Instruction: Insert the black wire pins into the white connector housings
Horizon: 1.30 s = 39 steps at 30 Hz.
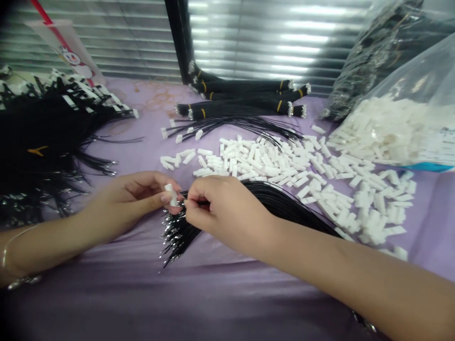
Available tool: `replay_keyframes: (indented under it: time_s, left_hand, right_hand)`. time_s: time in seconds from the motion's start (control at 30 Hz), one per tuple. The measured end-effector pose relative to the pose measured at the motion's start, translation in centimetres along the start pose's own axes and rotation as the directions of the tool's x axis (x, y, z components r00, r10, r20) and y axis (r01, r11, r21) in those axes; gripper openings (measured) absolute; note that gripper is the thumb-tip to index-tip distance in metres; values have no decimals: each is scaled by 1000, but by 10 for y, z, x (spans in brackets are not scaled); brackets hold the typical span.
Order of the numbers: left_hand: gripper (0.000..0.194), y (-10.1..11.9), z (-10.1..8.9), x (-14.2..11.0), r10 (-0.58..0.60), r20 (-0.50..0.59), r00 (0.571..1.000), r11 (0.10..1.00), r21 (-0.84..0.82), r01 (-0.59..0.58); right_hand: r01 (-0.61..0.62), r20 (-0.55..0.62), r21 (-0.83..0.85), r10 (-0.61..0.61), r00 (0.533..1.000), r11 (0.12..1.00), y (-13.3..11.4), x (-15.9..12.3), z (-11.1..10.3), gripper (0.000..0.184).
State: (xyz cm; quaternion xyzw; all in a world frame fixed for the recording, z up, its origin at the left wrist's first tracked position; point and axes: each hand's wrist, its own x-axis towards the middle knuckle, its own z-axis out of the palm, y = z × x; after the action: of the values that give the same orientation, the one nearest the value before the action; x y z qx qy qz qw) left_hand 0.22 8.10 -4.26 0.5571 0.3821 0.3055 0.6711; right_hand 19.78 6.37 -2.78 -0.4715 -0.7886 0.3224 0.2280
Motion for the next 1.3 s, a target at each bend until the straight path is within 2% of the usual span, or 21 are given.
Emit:
replay_keyframes:
  time_s: [0.27,0.5,0.9,1.3]
  left_hand:
    - [6,1,1,-1,17,4,1000,1000,5,-17]
    - [7,1,1,0,2,-8,1000,1000,0,-2]
    - [8,-1,-1,1,-18,0,1000,999,-48,18]
    - [6,-1,1,0,-11,-10,1000,999,-30,10]
  right_hand:
    - [-16,-9,27,16,1000,1000,0,0,0,14]
    - [44,-45,-40,-46,998,998,1,0,3,13]
    - [164,-56,51,-162,985,985,4,1,3,12]
    - [158,-83,53,-153,985,986,3,1,2,11]
